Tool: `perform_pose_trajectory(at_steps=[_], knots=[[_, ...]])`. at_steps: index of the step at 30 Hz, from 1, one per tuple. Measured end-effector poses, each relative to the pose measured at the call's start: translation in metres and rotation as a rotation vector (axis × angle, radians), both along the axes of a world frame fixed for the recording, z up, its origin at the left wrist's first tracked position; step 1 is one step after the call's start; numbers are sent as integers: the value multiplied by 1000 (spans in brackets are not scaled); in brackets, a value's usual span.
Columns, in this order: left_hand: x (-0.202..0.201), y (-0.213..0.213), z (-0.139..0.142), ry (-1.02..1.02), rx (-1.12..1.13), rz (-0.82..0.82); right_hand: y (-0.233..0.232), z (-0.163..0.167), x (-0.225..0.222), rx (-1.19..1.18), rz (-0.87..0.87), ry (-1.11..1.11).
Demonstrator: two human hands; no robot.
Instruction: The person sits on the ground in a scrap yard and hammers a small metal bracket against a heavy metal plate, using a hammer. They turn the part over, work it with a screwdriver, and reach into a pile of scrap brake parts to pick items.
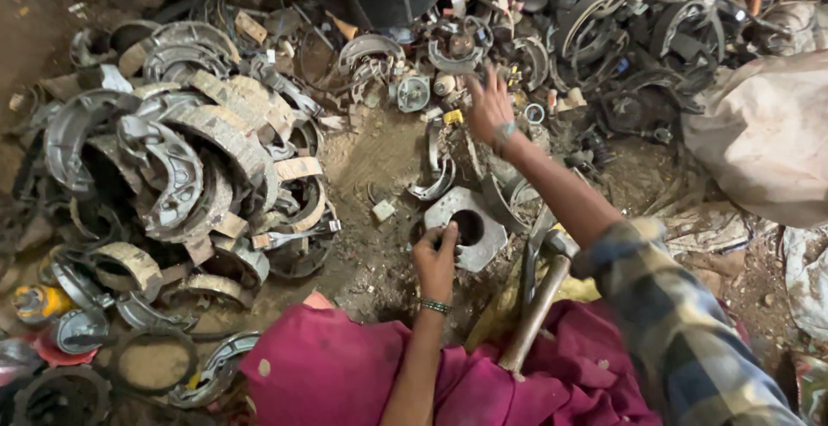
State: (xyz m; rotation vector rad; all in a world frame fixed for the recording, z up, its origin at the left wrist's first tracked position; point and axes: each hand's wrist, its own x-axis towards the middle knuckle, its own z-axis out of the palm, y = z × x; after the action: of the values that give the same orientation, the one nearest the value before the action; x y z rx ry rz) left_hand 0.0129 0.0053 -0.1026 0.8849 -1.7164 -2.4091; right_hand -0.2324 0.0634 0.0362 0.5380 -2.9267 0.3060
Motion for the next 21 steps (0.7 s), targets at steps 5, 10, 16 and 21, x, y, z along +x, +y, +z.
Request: perform_pose_trajectory(at_steps=[5, 10, 16, 21], knots=[[5, 5, 0, 69, 69, 48, -21, 7, -40, 161, -129, 24], [6, 7, -1, 94, 56, 52, -12, 9, -41, 30, -126, -25], [3, 3, -2, 94, -87, 14, 24, 3, -5, -140, -13, 105], [0, -2, 1, 128, -82, -11, 74, -12, 38, -284, -64, 82]])
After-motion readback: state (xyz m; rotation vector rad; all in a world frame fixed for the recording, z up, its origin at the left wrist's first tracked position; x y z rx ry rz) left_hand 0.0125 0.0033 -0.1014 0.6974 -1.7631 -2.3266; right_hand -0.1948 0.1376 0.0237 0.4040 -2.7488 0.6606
